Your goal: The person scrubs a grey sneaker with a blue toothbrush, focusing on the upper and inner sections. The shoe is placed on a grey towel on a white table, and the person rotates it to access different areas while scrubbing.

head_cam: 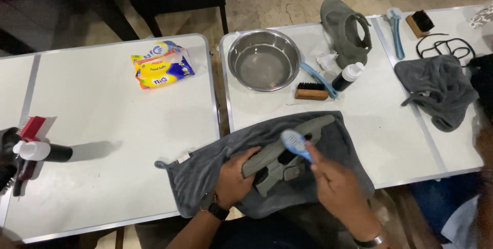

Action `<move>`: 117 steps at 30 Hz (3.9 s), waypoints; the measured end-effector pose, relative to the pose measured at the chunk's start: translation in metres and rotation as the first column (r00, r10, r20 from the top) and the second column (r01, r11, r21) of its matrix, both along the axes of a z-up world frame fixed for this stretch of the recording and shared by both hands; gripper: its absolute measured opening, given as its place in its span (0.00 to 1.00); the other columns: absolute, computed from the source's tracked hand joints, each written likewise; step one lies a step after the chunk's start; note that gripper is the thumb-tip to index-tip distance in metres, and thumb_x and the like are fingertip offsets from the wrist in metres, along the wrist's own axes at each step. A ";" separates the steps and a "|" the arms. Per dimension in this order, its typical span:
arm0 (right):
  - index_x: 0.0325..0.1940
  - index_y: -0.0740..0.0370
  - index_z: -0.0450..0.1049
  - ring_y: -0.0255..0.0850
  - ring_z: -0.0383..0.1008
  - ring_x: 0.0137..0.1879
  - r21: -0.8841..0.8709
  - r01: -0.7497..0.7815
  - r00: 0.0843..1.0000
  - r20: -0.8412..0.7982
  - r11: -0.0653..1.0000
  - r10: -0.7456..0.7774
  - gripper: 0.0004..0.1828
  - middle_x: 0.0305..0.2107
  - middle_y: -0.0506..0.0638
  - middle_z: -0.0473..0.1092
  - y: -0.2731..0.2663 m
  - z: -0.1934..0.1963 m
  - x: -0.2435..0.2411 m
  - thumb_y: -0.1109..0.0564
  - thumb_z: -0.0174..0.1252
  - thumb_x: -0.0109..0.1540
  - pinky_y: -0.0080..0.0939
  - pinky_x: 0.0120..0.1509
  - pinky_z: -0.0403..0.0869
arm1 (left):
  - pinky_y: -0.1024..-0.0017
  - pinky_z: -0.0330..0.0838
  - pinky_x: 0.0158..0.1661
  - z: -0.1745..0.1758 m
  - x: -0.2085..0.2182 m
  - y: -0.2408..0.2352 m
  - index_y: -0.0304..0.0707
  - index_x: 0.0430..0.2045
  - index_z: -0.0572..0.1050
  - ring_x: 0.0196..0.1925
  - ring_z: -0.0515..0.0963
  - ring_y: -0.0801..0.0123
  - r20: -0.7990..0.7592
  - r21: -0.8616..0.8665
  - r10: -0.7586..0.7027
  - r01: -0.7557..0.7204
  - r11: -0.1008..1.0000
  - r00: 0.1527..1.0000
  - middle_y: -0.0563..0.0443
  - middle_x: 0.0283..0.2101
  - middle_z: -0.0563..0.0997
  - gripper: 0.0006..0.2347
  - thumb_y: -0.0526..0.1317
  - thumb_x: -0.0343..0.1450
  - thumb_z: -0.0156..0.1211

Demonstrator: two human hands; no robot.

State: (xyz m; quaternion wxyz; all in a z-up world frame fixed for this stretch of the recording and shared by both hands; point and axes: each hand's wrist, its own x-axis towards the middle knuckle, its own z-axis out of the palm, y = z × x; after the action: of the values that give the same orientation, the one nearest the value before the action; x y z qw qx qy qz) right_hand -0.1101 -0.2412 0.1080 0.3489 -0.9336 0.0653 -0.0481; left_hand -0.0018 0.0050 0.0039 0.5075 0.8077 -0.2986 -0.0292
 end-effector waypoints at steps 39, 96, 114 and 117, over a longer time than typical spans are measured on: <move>0.78 0.31 0.53 0.44 0.79 0.35 -0.317 -0.104 0.992 -0.097 0.943 0.077 0.45 0.39 0.44 0.79 0.002 -0.032 -0.010 0.62 0.49 0.58 0.47 0.32 0.78 | 0.64 0.77 0.54 0.001 -0.003 -0.001 0.40 0.59 0.73 0.54 0.84 0.58 0.078 -0.027 -0.006 0.008 1.000 0.997 0.46 0.54 0.83 0.22 0.32 0.68 0.60; 0.70 0.46 0.72 0.47 0.82 0.46 0.027 -0.096 0.975 0.205 0.995 0.088 0.24 0.45 0.51 0.81 0.041 -0.046 -0.029 0.54 0.53 0.68 0.42 0.48 0.79 | 0.49 0.73 0.59 -0.008 -0.008 -0.002 0.46 0.62 0.73 0.57 0.79 0.42 -0.110 -0.022 0.061 -0.064 0.998 0.992 0.39 0.54 0.82 0.21 0.38 0.71 0.55; 0.71 0.51 0.70 0.57 0.80 0.47 -0.016 -0.088 0.961 0.264 0.996 0.089 0.24 0.44 0.60 0.79 0.038 -0.034 -0.020 0.57 0.52 0.69 0.52 0.51 0.78 | 0.50 0.71 0.61 -0.005 -0.009 -0.003 0.43 0.62 0.73 0.59 0.78 0.45 -0.099 -0.054 0.050 -0.055 0.997 0.994 0.38 0.56 0.81 0.20 0.39 0.73 0.56; 0.75 0.50 0.66 0.58 0.78 0.48 -0.126 -0.038 0.963 0.260 0.991 0.070 0.27 0.46 0.62 0.78 0.011 -0.051 -0.020 0.56 0.49 0.70 0.55 0.52 0.76 | 0.49 0.72 0.60 -0.012 -0.008 -0.002 0.42 0.62 0.73 0.58 0.79 0.42 -0.100 -0.071 0.039 -0.046 0.996 0.994 0.37 0.56 0.81 0.21 0.38 0.72 0.57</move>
State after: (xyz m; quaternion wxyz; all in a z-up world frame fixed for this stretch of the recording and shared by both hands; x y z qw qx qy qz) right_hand -0.1298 -0.2303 0.0571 0.2991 -0.9396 -0.0103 -0.1662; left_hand -0.0103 0.0026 -0.0079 0.5513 0.7924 -0.2566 -0.0473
